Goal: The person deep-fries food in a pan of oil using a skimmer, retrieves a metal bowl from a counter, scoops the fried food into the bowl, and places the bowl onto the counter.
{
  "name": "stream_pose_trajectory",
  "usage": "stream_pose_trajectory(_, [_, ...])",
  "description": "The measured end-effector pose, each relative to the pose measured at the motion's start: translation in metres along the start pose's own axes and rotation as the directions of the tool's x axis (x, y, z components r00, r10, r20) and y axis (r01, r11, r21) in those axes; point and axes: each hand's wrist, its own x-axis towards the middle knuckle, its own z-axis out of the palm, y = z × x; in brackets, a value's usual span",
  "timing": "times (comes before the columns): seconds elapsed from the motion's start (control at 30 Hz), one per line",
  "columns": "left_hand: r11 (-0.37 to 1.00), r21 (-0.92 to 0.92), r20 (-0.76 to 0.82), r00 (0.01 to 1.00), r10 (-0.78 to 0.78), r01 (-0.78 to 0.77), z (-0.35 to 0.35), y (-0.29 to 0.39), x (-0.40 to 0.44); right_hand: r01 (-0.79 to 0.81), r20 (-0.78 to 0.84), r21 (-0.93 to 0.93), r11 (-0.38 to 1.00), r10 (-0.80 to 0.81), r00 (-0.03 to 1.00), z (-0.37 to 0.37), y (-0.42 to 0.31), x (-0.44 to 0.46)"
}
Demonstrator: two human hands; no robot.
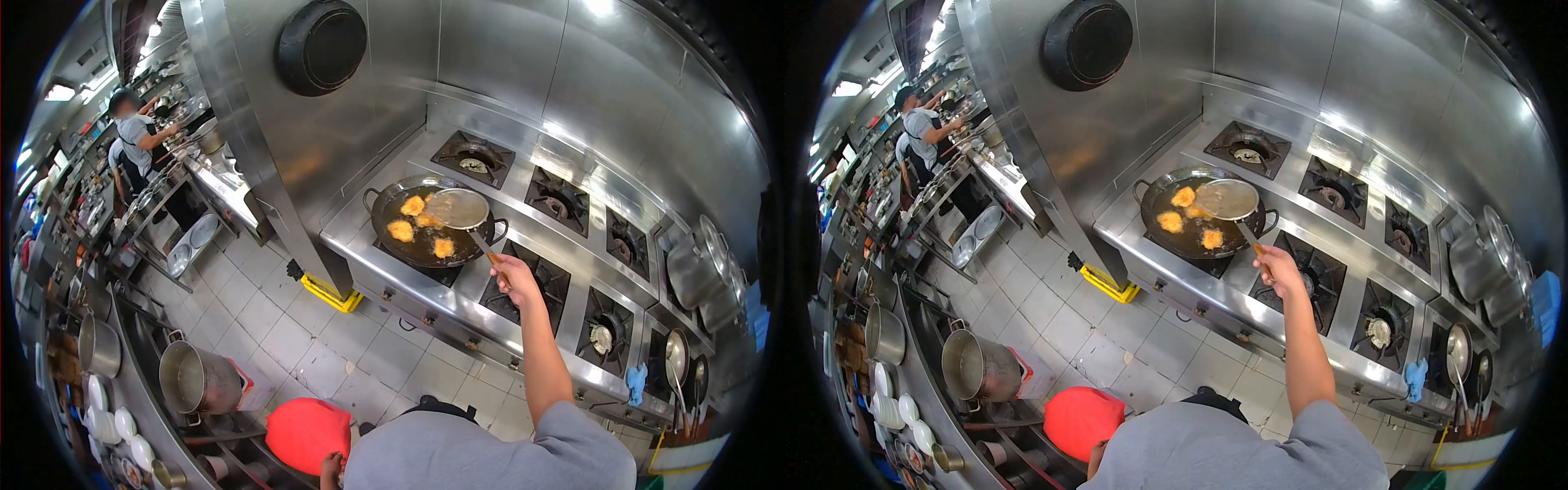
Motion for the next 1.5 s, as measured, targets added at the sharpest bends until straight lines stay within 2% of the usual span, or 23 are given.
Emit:
stream_pose_trajectory(0.07, [1.0,0.008,0.011,1.0,0.021,-0.021,-0.001,-0.003,0.002,-0.056,0.033,0.116,0.992,0.052,0.998,0.008,-0.002,0.008])
stream_pose_trajectory(0.2, [0.996,0.048,0.018,0.997,0.076,-0.076,-0.004,-0.004,0.004,-0.08,0.12,0.184,0.98,0.059,0.991,0.016,0.0,0.043])
stream_pose_trajectory(0.37, [0.995,0.095,-0.031,0.999,0.039,-0.035,-0.008,0.005,-0.013,-0.102,0.095,0.198,0.975,0.084,0.992,0.033,-0.008,0.06])
stream_pose_trajectory(0.5, [0.998,0.051,-0.067,0.997,0.031,-0.028,-0.005,0.005,-0.025,-0.172,0.104,0.292,0.941,0.148,0.984,0.033,-0.004,0.068])
stream_pose_trajectory(0.57, [0.988,0.085,-0.075,0.988,0.138,-0.131,-0.005,-0.006,-0.025,-0.236,0.153,0.369,0.899,0.192,0.969,0.03,-0.003,0.069])
stream_pose_trajectory(0.7, [0.986,0.061,-0.069,0.985,0.158,-0.154,-0.004,-0.018,-0.023,-0.285,0.23,0.404,0.869,0.205,0.951,0.021,0.004,0.073])
stream_pose_trajectory(0.8, [0.989,-0.016,-0.05,0.988,0.145,-0.146,-0.004,-0.016,-0.024,-0.27,0.186,0.395,0.878,0.211,0.96,0.02,0.005,0.071])
stream_pose_trajectory(0.87, [0.971,0.097,-0.046,0.973,0.224,-0.219,-0.004,-0.011,-0.024,-0.256,0.165,0.372,0.892,0.208,0.964,0.018,0.003,0.066])
stream_pose_trajectory(0.9, [0.971,0.097,-0.046,0.973,0.224,-0.219,-0.004,-0.009,-0.024,-0.243,0.145,0.347,0.906,0.204,0.968,0.018,0.001,0.064])
stream_pose_trajectory(0.97, [0.997,0.055,-0.065,0.996,0.054,-0.051,-0.006,-0.004,-0.023,-0.219,0.117,0.317,0.923,0.191,0.974,0.015,-0.001,0.062])
stream_pose_trajectory(1.0, [0.997,0.054,-0.066,0.996,0.055,-0.051,-0.006,-0.003,-0.024,-0.196,0.091,0.286,0.938,0.177,0.98,0.014,-0.002,0.062])
stream_pose_trajectory(1.07, [0.996,-0.078,-0.062,0.998,0.028,-0.033,-0.006,-0.003,-0.022,-0.182,0.064,0.258,0.949,0.171,0.983,0.015,-0.005,0.059])
stream_pose_trajectory(1.1, [0.996,-0.078,-0.063,0.998,0.028,-0.033,-0.006,-0.003,-0.021,-0.167,0.034,0.229,0.959,0.164,0.986,0.015,-0.007,0.058])
stream_pose_trajectory(1.17, [0.999,0.044,-0.084,0.996,0.003,0.001,-0.006,0.001,-0.022,-0.164,0.026,0.212,0.964,0.162,0.986,0.015,-0.008,0.061])
stream_pose_trajectory(1.2, [0.999,0.044,-0.085,0.996,0.003,0.001,-0.005,0.002,-0.023,-0.16,0.017,0.195,0.968,0.16,0.987,0.015,-0.008,0.063])
stream_pose_trajectory(1.27, [0.993,0.069,-0.046,0.994,0.102,-0.099,-0.005,-0.003,-0.023,-0.156,0.018,0.172,0.973,0.155,0.988,0.018,-0.01,0.067])
stream_pose_trajectory(1.37, [0.987,0.071,-0.073,0.986,0.149,-0.144,-0.006,-0.014,-0.02,-0.138,0.012,0.116,0.984,0.137,0.99,0.028,-0.012,0.076])
stream_pose_trajectory(1.5, [0.997,0.002,-0.081,0.994,0.079,-0.08,-0.01,-0.031,-0.012,-0.099,0.027,0.067,0.993,0.097,0.995,0.049,-0.009,0.086])
